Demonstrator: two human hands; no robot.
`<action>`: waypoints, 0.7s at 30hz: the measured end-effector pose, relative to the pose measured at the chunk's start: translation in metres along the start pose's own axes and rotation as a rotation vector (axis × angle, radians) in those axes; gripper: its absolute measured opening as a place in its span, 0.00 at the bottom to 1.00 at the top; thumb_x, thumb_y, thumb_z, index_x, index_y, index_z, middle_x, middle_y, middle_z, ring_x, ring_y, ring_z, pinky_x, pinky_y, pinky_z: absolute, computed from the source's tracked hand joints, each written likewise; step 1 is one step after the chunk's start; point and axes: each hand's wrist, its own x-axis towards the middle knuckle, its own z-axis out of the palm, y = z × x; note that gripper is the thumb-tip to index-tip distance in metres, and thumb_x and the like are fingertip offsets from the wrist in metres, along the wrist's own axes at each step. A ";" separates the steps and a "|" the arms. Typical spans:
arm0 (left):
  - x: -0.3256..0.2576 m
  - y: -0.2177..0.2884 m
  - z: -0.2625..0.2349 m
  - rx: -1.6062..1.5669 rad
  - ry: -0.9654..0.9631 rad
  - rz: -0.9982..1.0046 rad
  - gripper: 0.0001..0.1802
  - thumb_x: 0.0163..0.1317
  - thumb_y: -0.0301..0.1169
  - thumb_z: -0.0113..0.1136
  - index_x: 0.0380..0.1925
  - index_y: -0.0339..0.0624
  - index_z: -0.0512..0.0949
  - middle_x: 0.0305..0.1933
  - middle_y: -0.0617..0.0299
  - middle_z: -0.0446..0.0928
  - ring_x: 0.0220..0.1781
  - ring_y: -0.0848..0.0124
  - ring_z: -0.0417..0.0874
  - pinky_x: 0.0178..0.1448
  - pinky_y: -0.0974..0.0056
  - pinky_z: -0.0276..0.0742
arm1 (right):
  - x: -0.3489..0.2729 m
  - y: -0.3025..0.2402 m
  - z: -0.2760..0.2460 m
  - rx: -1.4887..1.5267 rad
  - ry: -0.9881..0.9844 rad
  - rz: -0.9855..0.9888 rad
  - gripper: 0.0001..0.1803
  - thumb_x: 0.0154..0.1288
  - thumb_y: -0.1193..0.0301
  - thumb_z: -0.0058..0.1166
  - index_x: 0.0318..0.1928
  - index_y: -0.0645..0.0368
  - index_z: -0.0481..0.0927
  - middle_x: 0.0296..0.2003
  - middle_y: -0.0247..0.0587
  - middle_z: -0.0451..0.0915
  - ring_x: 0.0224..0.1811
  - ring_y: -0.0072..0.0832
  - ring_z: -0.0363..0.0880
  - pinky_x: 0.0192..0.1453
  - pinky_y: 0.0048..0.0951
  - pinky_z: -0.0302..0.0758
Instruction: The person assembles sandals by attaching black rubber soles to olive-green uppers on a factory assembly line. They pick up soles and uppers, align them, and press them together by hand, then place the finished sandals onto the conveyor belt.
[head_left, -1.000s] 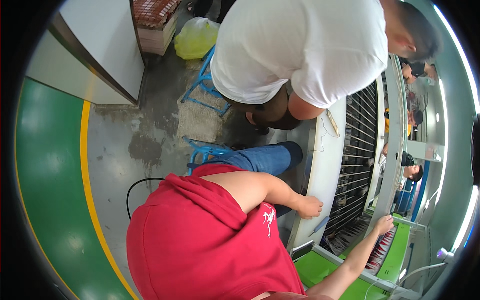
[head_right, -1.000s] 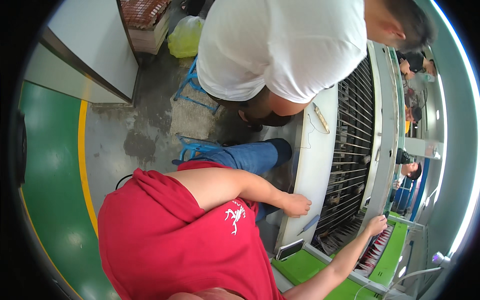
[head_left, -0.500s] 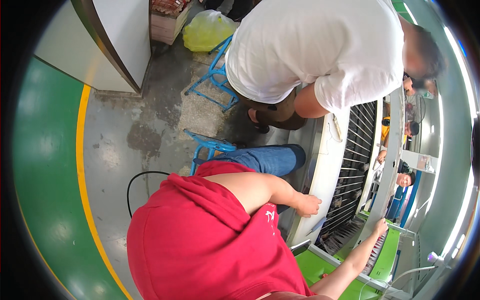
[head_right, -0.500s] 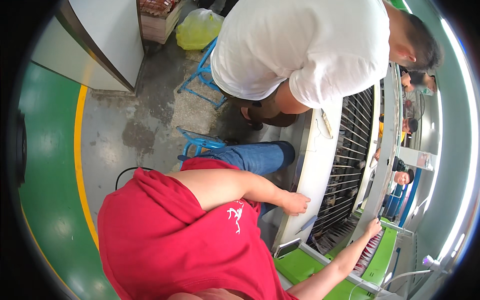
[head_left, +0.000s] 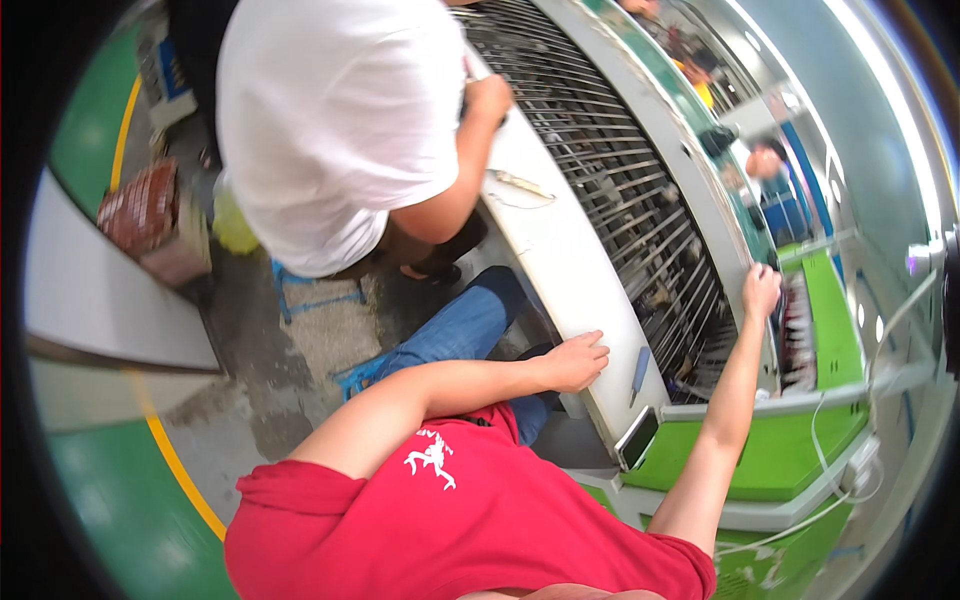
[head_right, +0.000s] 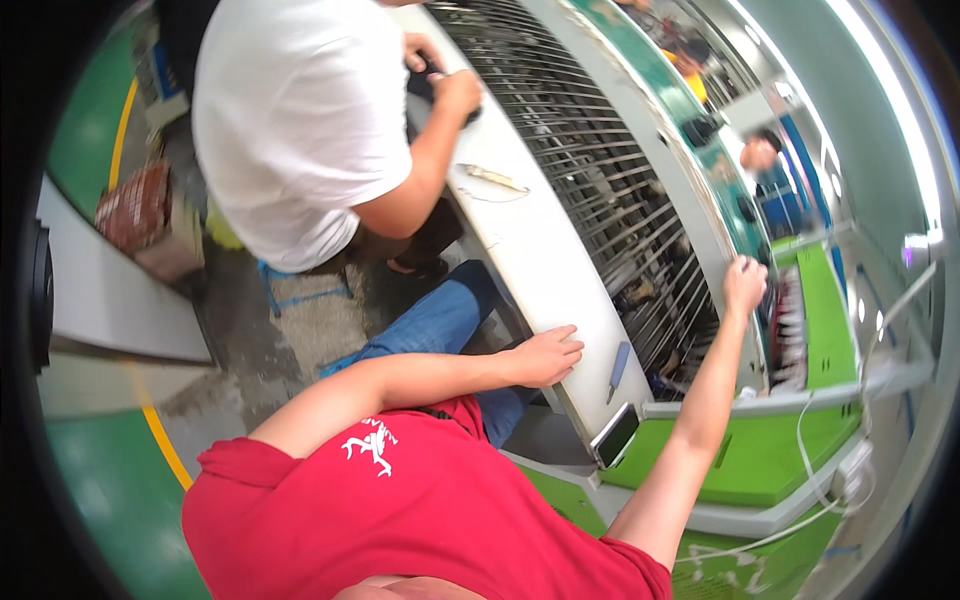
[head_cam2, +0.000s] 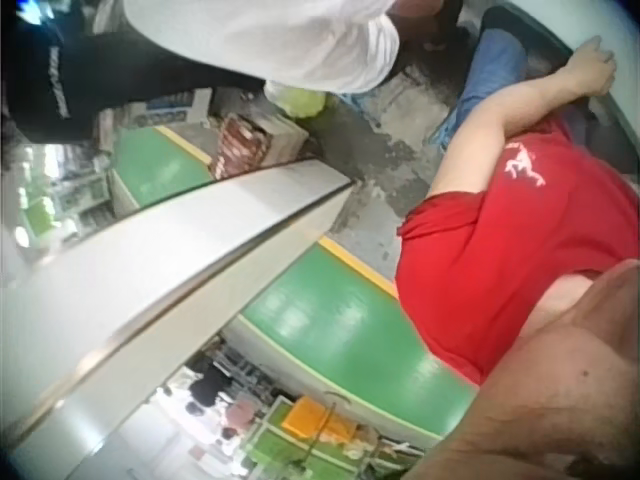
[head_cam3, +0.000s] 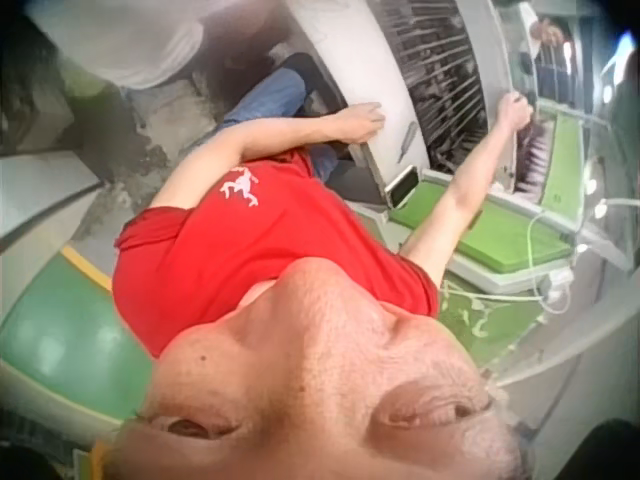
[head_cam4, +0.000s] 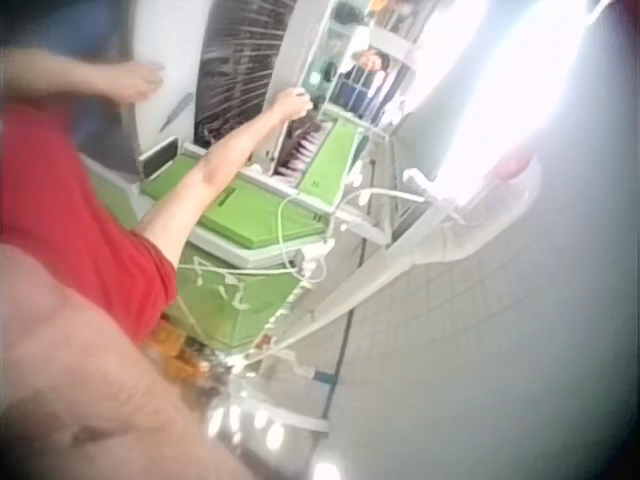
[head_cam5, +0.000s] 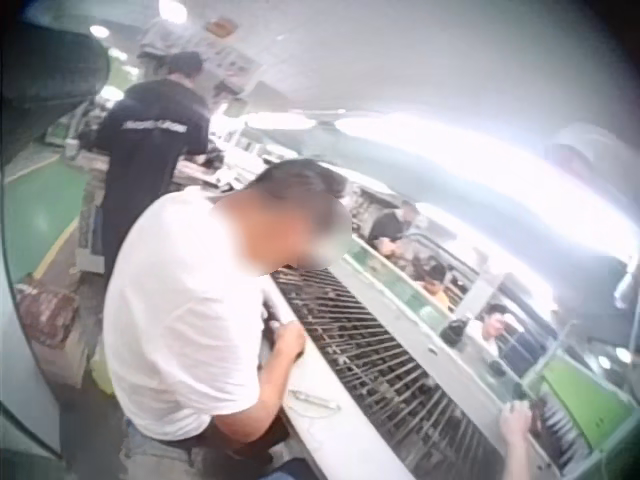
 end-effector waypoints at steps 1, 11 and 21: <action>0.002 0.013 -0.007 -0.033 -0.070 -0.023 0.20 0.65 0.32 0.69 0.53 0.33 0.83 0.68 0.47 0.82 0.77 0.35 0.75 0.80 0.42 0.75 | -0.013 0.008 -0.003 -0.017 0.039 0.023 0.27 0.82 0.50 0.48 0.58 0.57 0.89 0.62 0.57 0.84 0.62 0.62 0.83 0.69 0.57 0.78; 0.051 0.007 -0.024 0.044 -0.207 -0.059 0.13 0.61 0.36 0.75 0.42 0.42 0.85 0.49 0.52 0.81 0.56 0.50 0.81 0.56 0.47 0.79 | -0.036 -0.053 0.002 0.034 0.506 0.088 0.10 0.73 0.59 0.61 0.44 0.47 0.89 0.43 0.38 0.85 0.49 0.45 0.86 0.52 0.51 0.81; 0.131 -0.059 0.055 -0.152 -0.312 -0.142 0.15 0.66 0.40 0.71 0.25 0.44 0.84 0.25 0.53 0.86 0.28 0.48 0.88 0.35 0.46 0.82 | -0.037 -0.054 -0.015 0.217 0.496 0.123 0.08 0.67 0.60 0.66 0.37 0.49 0.87 0.38 0.36 0.84 0.44 0.42 0.86 0.48 0.48 0.81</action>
